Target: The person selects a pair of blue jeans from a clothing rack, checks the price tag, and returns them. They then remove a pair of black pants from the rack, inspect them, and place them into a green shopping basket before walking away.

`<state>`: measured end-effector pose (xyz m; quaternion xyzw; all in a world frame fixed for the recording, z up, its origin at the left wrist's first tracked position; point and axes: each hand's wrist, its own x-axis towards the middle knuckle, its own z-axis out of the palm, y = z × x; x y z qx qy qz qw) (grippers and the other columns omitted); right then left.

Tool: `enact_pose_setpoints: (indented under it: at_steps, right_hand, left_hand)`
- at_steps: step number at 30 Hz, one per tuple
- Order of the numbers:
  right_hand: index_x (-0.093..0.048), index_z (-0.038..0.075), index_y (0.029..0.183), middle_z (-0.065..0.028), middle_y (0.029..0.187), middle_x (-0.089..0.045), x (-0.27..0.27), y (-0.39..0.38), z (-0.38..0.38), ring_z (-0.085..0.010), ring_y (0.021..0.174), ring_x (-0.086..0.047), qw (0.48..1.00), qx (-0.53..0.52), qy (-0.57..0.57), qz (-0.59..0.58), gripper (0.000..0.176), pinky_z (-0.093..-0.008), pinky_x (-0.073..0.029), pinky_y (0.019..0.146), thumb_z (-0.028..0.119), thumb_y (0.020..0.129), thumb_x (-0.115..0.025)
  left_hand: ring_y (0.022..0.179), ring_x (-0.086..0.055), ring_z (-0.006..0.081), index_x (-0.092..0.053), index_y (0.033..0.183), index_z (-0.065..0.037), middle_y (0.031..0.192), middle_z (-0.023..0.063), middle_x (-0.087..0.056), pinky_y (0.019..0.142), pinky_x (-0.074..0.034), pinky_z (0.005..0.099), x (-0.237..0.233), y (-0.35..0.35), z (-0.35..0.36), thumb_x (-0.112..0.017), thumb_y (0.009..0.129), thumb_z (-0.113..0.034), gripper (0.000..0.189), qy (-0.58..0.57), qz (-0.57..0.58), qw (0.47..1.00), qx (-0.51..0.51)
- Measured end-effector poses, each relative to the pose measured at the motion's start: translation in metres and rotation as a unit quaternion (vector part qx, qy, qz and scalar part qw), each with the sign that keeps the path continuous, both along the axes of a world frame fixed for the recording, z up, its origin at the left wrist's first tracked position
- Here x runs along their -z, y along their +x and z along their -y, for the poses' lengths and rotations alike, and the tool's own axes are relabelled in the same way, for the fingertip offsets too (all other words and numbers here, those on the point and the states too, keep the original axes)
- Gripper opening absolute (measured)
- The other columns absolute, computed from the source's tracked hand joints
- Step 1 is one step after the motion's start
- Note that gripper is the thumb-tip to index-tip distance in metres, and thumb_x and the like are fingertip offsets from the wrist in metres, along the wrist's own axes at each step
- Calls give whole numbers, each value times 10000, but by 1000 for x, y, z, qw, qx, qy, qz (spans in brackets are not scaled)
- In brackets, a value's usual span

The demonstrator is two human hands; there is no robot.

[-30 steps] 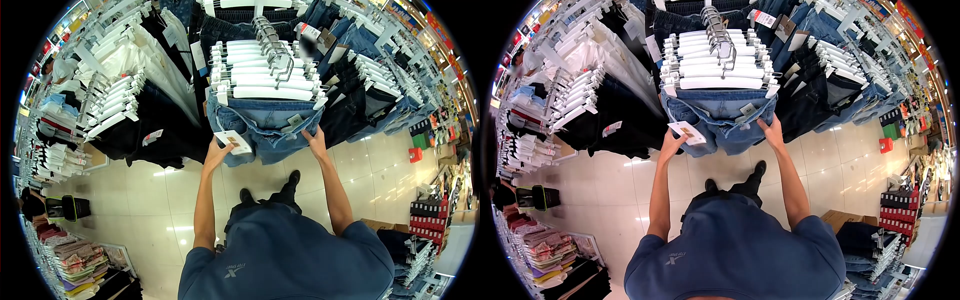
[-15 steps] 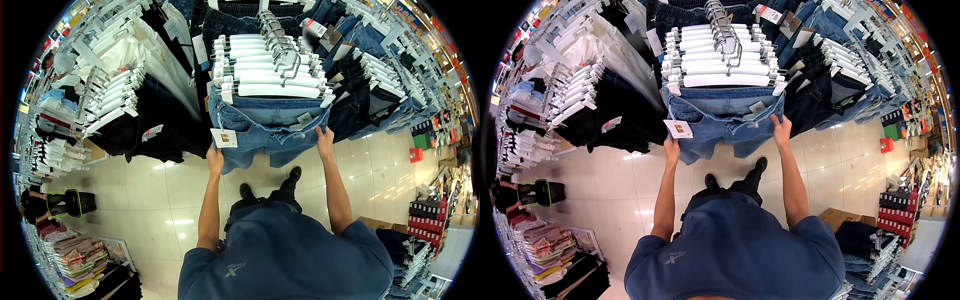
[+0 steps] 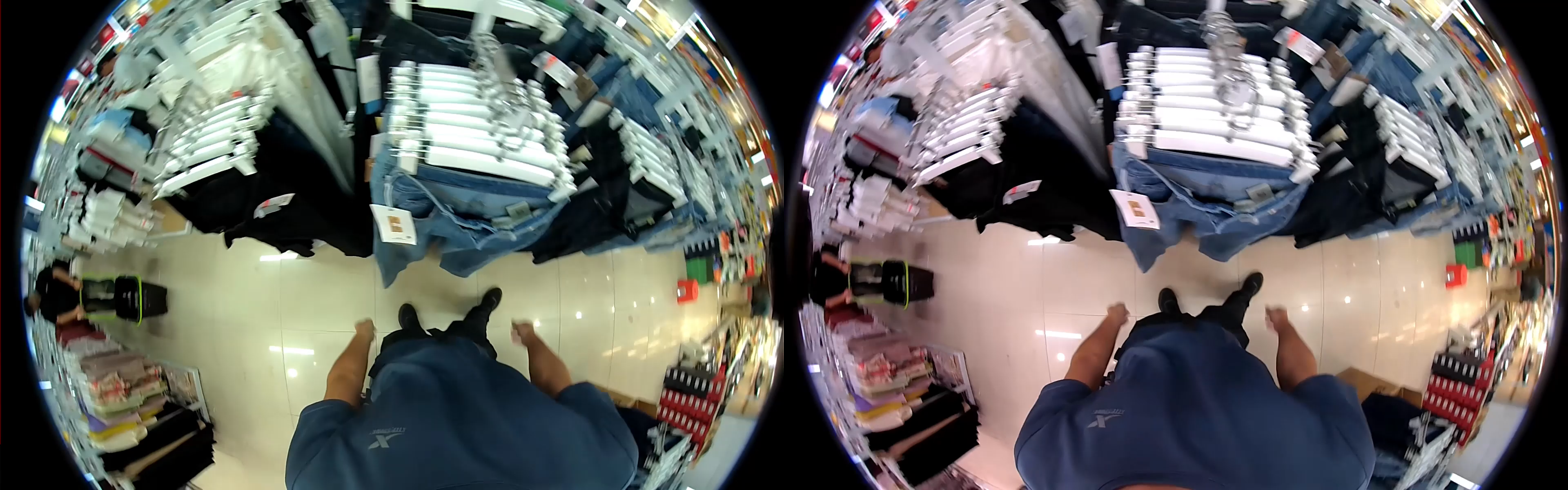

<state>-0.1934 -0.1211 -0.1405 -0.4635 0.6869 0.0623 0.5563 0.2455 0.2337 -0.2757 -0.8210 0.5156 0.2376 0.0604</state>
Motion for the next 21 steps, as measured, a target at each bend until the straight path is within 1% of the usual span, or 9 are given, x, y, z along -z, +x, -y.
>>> enact_pose_setpoints:
  at_steps: [1,3,5,11,12,13,16,17,21]
  right_hand:
    - [-534,62,719,-48,604,-457,-7,-11,-22,-182,547,-469,999,14,47,-1,355,-362,-425,454,377,801,-676]
    - [-443,107,574,-51,525,-456,4,-38,-52,-178,412,-459,968,149,178,94,348,-309,-423,375,237,866,-580]
    - [-466,101,643,-57,577,-485,-6,-44,-73,-174,442,-474,967,150,196,55,271,-307,-430,397,225,858,-576]
    - [-536,85,851,-73,730,-574,-35,2,-56,-162,532,-518,993,47,100,-48,108,-304,-450,463,188,834,-563]
    - [-547,82,886,-76,756,-589,-39,19,-43,-160,547,-525,995,36,86,-33,115,-303,-454,474,181,829,-561]
    - [-559,79,920,-79,782,-603,-42,36,-29,-158,562,-532,997,27,77,-7,135,-302,-457,485,175,825,-559]
    - [-553,58,1001,-83,880,-609,-53,96,15,-188,752,-575,994,-27,44,95,247,-337,-490,682,239,834,-568]
    - [-551,56,1011,-93,881,-610,-64,119,22,-183,760,-579,990,-67,13,122,241,-326,-491,672,227,842,-561]
    - [-549,51,1048,-87,890,-615,-88,194,42,-175,768,-591,965,-187,-24,183,265,-319,-492,688,246,868,-550]
  left_hand:
    - [939,-640,257,-679,866,-133,955,87,-671,726,-495,370,-51,-20,-2,-673,728,-221,164,164,-116,979,-31]
    - [858,-637,196,-690,966,-132,905,52,-677,710,-492,330,-2,-59,-32,-626,781,-221,215,246,-204,937,-141]
    - [791,-624,178,-677,996,-76,893,55,-677,670,-499,339,-57,-83,-61,-551,846,-167,216,64,-226,932,-277]
    - [694,-630,205,-626,1070,-61,834,101,-652,594,-514,327,-109,-87,-55,-481,893,-99,232,16,-420,620,-663]
    - [630,-618,199,-608,1077,-71,784,88,-638,528,-491,326,-28,-97,-59,-471,897,-112,231,-63,-486,357,-795]
    - [617,-612,193,-589,1079,-69,780,85,-634,509,-473,305,-36,-78,-59,-463,892,-118,231,-47,-558,366,-743]
    - [670,-611,174,-573,883,-57,761,70,-609,543,-486,304,-86,-51,-8,-547,844,-171,123,-178,-489,439,-732]
    - [729,-619,184,-579,1009,-68,830,79,-624,590,-494,322,-93,-39,6,-543,841,-172,200,-187,-494,457,-716]
    - [731,-622,181,-587,1034,-71,834,80,-632,607,-492,311,-133,-19,57,-443,859,-105,229,-255,-474,472,-699]
